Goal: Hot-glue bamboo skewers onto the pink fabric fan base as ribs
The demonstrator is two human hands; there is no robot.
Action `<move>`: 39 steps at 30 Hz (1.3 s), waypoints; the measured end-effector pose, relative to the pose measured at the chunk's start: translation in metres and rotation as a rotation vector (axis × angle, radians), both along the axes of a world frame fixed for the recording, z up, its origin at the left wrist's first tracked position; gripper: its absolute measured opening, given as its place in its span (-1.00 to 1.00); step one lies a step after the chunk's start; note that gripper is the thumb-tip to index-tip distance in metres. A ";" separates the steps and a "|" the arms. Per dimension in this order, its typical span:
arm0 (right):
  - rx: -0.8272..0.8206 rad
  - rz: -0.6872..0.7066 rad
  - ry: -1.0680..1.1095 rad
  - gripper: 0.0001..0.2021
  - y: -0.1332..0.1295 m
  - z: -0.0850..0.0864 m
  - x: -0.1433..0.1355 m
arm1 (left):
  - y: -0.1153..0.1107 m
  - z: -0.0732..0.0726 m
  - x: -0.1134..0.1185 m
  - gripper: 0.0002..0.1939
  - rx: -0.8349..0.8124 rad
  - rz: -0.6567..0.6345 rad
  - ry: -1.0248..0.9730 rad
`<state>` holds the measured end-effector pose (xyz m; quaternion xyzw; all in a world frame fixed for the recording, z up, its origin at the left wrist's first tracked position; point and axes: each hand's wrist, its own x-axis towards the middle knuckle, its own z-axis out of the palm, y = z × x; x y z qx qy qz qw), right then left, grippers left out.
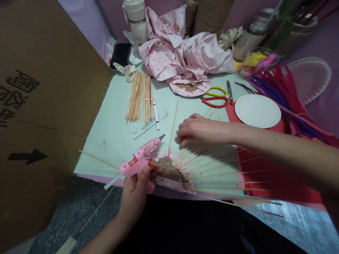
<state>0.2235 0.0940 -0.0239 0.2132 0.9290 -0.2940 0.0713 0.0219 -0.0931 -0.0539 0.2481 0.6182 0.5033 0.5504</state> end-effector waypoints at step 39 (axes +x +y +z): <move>0.268 0.277 0.005 -0.91 -0.014 -0.020 -0.004 | -0.001 -0.001 0.002 -0.67 0.013 0.039 -0.055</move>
